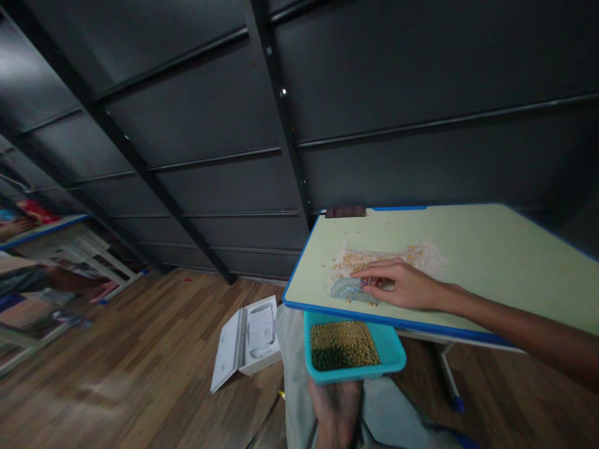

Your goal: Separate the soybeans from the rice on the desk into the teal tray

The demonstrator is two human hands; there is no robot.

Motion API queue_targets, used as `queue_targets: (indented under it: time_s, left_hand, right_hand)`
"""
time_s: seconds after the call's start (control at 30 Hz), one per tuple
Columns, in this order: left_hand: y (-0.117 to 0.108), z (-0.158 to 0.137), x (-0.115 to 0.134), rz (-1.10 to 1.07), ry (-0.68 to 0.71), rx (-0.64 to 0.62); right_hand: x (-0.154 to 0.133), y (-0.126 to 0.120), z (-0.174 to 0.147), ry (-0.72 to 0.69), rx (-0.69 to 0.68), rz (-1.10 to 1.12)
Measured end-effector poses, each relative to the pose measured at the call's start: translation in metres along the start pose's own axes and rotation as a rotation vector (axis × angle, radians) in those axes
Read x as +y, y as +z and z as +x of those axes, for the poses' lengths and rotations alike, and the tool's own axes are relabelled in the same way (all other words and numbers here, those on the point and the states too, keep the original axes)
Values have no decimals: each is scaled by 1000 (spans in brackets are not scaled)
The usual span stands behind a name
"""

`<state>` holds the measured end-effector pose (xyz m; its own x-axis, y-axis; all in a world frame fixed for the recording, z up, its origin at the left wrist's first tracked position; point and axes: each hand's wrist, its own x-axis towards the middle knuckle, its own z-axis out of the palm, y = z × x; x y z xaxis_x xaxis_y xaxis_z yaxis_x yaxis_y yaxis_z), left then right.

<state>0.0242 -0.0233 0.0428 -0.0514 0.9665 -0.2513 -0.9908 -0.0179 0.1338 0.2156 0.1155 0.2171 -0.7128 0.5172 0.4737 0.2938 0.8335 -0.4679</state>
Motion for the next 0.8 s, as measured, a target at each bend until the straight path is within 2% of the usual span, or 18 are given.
queue_targets:
  time_s: [0.23,0.6,0.8]
  left_hand:
    - [-2,0,1,12,-3,-17]
    - [5,-1,-1,-6,4,41]
    - [2,-2,0,2,-10,10]
  right_hand:
    - [-2,-1,0,-8,-19,19]
    - [-5,-1,-1,-25,-73,60]
    - [-9,-3,-1,-58,-91,77]
